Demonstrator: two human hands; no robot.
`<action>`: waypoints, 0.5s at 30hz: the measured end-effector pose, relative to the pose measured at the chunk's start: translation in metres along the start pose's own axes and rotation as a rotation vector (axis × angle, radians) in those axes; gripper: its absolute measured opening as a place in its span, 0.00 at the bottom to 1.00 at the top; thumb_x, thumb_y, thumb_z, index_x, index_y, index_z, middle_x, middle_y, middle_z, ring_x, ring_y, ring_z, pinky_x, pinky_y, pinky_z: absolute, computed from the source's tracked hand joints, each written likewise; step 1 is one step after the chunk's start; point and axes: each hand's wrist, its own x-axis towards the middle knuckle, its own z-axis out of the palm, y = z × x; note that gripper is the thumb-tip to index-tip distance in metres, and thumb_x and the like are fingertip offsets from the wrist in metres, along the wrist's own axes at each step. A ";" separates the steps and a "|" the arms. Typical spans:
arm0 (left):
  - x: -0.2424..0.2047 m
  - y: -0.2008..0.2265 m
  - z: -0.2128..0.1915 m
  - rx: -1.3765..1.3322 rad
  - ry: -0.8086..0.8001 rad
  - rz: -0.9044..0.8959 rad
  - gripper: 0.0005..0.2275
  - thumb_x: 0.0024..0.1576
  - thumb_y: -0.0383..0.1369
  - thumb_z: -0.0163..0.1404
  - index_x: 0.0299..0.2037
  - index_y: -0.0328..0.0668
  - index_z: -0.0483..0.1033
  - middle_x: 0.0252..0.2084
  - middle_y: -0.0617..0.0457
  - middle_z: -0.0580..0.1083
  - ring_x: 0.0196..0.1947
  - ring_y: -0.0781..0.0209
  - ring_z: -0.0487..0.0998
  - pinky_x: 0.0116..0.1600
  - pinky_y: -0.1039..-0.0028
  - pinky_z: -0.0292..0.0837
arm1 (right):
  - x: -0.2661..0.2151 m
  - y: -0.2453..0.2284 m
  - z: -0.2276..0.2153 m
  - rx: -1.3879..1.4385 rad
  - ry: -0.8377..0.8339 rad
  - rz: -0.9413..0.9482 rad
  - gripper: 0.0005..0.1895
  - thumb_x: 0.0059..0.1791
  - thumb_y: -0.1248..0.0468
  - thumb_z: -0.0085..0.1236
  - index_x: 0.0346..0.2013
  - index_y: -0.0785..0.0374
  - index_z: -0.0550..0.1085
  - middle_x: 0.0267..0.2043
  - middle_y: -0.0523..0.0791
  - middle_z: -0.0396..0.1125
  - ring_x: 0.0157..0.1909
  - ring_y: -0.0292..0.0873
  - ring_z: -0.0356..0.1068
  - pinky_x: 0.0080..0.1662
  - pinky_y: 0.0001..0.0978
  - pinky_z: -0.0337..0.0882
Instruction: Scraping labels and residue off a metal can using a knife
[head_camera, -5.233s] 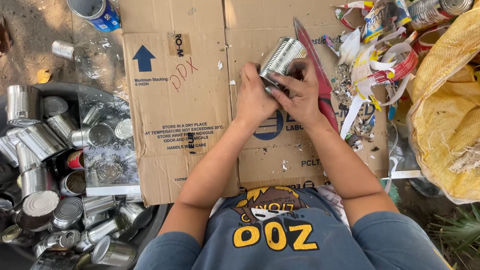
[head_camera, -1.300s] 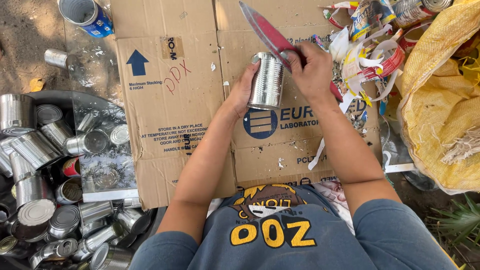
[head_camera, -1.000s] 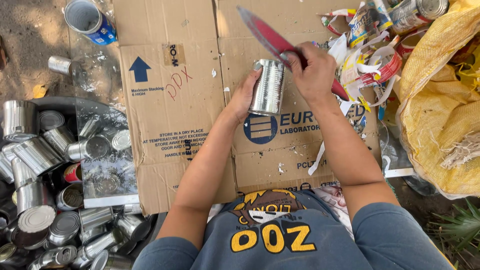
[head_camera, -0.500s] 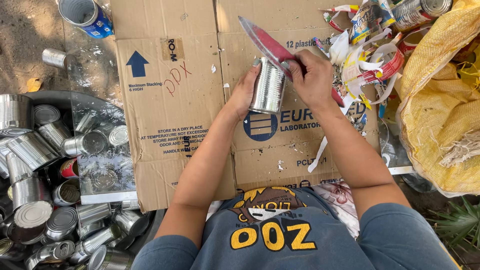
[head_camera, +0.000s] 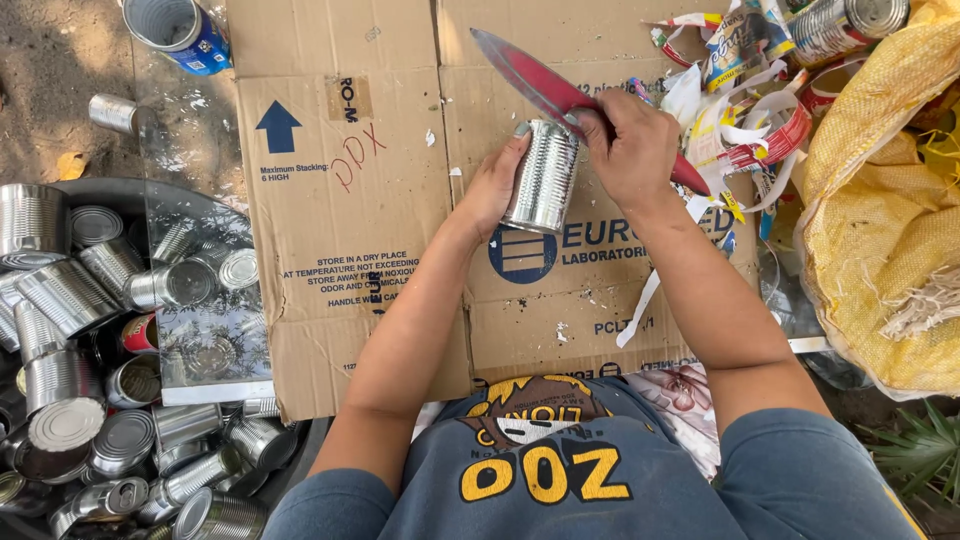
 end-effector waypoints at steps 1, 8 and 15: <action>-0.001 -0.001 -0.001 0.000 -0.003 -0.007 0.25 0.62 0.48 0.40 0.51 0.29 0.75 0.35 0.47 0.78 0.26 0.70 0.73 0.27 0.81 0.66 | 0.000 -0.004 0.000 -0.002 -0.002 0.006 0.07 0.48 0.74 0.69 0.36 0.71 0.76 0.28 0.50 0.71 0.22 0.46 0.62 0.28 0.38 0.63; 0.003 -0.010 -0.002 0.037 0.077 0.064 0.30 0.59 0.57 0.46 0.53 0.33 0.76 0.41 0.44 0.73 0.43 0.51 0.76 0.45 0.65 0.78 | -0.033 0.021 0.018 0.286 -0.113 0.216 0.12 0.58 0.56 0.60 0.32 0.56 0.76 0.22 0.46 0.67 0.29 0.53 0.72 0.35 0.38 0.70; -0.001 0.005 -0.005 -0.180 0.048 -0.113 0.29 0.57 0.53 0.43 0.56 0.33 0.73 0.50 0.42 0.77 0.40 0.61 0.77 0.42 0.74 0.73 | -0.048 0.067 0.011 0.011 -0.080 0.487 0.08 0.56 0.69 0.51 0.35 0.72 0.74 0.27 0.53 0.69 0.26 0.49 0.62 0.34 0.44 0.65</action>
